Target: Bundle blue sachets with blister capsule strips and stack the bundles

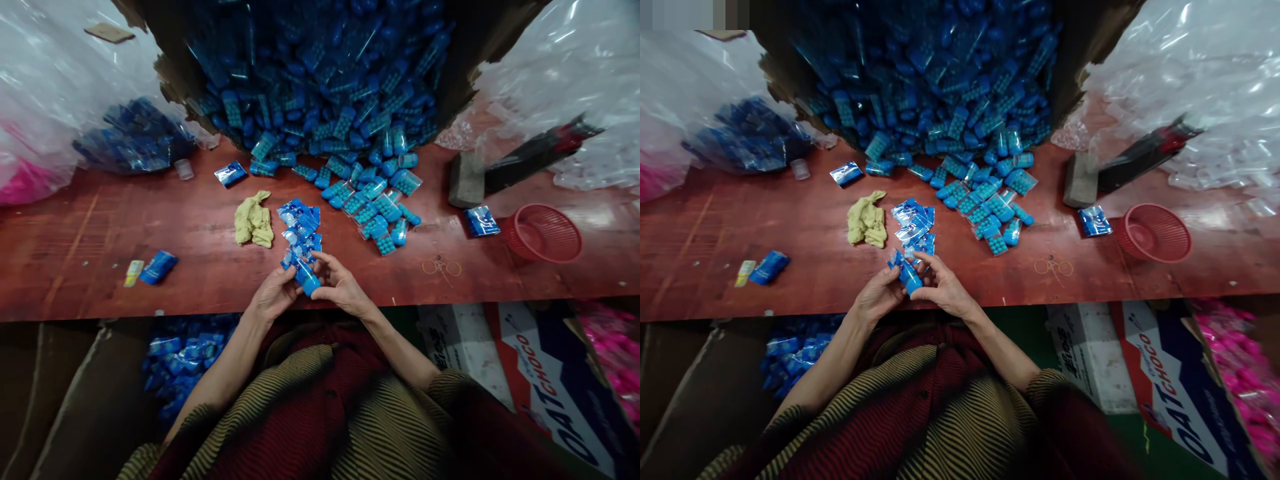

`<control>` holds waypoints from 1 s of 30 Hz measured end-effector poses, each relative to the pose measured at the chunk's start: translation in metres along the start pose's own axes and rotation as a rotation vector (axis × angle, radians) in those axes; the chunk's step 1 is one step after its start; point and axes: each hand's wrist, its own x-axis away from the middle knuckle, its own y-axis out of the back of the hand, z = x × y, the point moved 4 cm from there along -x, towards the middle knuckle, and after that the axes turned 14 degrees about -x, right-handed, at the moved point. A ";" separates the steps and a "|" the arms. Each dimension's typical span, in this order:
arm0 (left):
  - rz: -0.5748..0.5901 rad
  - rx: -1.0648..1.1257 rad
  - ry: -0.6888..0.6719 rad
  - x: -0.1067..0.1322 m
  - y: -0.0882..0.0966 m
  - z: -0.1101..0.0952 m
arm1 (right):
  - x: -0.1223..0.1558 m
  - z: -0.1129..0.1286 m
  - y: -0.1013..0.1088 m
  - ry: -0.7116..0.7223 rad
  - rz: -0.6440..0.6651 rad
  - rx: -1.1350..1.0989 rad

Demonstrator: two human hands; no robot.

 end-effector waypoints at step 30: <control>-0.235 -0.120 -0.034 0.004 -0.011 -0.001 | 0.019 -0.002 -0.009 0.217 -0.366 0.440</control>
